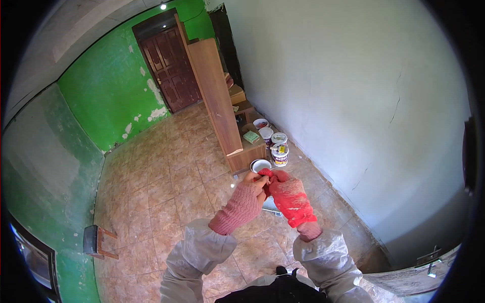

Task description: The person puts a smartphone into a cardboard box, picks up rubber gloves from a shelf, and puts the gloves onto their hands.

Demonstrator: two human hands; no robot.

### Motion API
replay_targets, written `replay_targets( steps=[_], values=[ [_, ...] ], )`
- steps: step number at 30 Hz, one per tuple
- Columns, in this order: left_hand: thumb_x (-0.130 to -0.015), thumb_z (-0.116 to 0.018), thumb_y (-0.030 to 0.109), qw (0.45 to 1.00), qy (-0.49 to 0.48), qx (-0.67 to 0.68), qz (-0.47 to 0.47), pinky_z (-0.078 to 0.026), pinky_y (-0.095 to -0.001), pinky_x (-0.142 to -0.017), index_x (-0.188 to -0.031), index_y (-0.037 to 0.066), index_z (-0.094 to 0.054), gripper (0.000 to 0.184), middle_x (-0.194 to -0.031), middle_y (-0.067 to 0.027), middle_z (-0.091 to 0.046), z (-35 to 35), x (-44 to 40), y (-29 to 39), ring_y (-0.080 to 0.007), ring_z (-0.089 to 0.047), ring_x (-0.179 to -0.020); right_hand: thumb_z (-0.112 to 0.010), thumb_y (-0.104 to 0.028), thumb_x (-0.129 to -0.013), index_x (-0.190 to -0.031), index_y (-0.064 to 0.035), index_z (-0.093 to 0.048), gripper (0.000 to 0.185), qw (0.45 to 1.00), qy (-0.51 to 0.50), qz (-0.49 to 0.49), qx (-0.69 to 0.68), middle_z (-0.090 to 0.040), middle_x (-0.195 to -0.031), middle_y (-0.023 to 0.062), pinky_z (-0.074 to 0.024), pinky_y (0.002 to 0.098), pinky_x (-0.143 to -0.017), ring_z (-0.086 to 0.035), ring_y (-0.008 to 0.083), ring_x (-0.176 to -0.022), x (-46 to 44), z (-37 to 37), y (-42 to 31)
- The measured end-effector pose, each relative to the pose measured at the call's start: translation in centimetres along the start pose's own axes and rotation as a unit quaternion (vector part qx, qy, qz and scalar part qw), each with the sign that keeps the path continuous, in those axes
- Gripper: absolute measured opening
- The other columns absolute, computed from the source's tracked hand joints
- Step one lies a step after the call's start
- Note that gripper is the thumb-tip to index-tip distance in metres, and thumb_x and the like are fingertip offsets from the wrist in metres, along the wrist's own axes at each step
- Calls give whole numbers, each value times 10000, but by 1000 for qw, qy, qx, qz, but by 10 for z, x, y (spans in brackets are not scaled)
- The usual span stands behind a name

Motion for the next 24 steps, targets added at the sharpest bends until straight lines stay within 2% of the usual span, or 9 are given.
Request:
replay_targets(
  steps=[2, 6, 10, 13, 16, 19, 20, 22, 24],
  values=[
    [-793, -551, 45, 999, 3, 4, 41, -488, -399, -744, -1071, -3, -569, 282, -967, -197, -560, -10, 7, -2, -344, -579, -873, -522, -209, -867, -997, -87, -635, 211, 957, 70, 127, 251, -641, -849, 151, -480, 391, -687, -627, 307, -776, 0, -2, -2],
    [-817, -555, 105, 969, -155, -59, 183, -483, -432, -721, -1013, 8, -583, 221, -898, -244, -586, -30, 18, -16, -374, -588, -829, -498, -181, -856, -928, -83, -610, 166, 944, 32, 151, 293, -627, -876, 156, -471, 433, -704, -601, 358, -836, 6, -8, -4],
    [-843, -543, 166, 964, -204, -107, 129, -482, -444, -698, -986, 23, -582, 206, -874, -246, -601, -61, 39, -27, -373, -596, -833, -490, -184, -868, -891, -94, -610, 151, 947, -19, 112, 300, -629, -866, 140, -479, 406, -698, -612, 337, -816, 11, -13, -1],
    [-867, -512, 184, 967, -188, -49, 166, -487, -420, -741, -1031, 38, -587, 232, -956, -218, -619, -77, 47, -37, -339, -604, -900, -503, -196, -864, -891, -96, -606, 146, 925, -50, 144, 348, -627, -869, 138, -483, 406, -698, -612, 328, -818, 14, -17, 2],
    [-883, -482, 190, 998, -7, -42, -38, -485, -378, -802, -1077, 57, -589, 258, -1018, -179, -629, -87, 50, -40, -307, -604, -956, -531, -207, -848, -910, -99, -603, 143, 875, -61, 217, 428, -627, -877, 133, -488, 407, -702, -613, 318, -817, 19, -21, 26],
    [-876, -487, 187, 954, -23, 250, 162, -481, -347, -826, -1070, 72, -603, 254, -1036, -150, -634, -85, 40, -59, -270, -609, -960, -534, -227, -852, -977, -60, -575, 213, 837, 5, 357, 414, -613, -830, 129, -492, 401, -615, -620, 306, -753, 24, -17, 34],
    [-876, -487, 187, 955, -24, 248, 161, -481, -347, -826, -1070, 72, -603, 254, -1036, -150, -634, -82, 40, -55, -270, -609, -960, -534, -227, -852, -977, -60, -575, 213, 838, 6, 357, 413, -613, -830, 129, -492, 401, -615, -620, 306, -753, 26, -16, 36],
    [-861, -479, 99, 938, -244, -137, 202, -476, -326, -829, -1035, 65, -605, 217, -1022, -151, -633, -70, 38, -29, -253, -608, -943, -531, -217, -854, -1058, -54, -559, 263, 839, -2, 184, 511, -608, -849, 139, -493, 398, -610, -618, 295, -788, 29, -9, 41],
    [-838, -478, 53, 991, -63, -13, 114, -499, -356, -746, -957, 49, -616, 182, -896, -162, -647, -90, 49, -37, -297, -627, -835, -519, -202, -868, -1054, -65, -556, 234, 851, 5, 192, 488, -611, -863, 148, -485, 423, -646, -608, 324, -799, 32, -7, 45]
  ],
)
Point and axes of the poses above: each hand's wrist, its own x-axis away from the middle knuckle, its own z-axis out of the back of the hand, y = z × x, the point moved 3 cm from there along -x, towards the middle knuckle
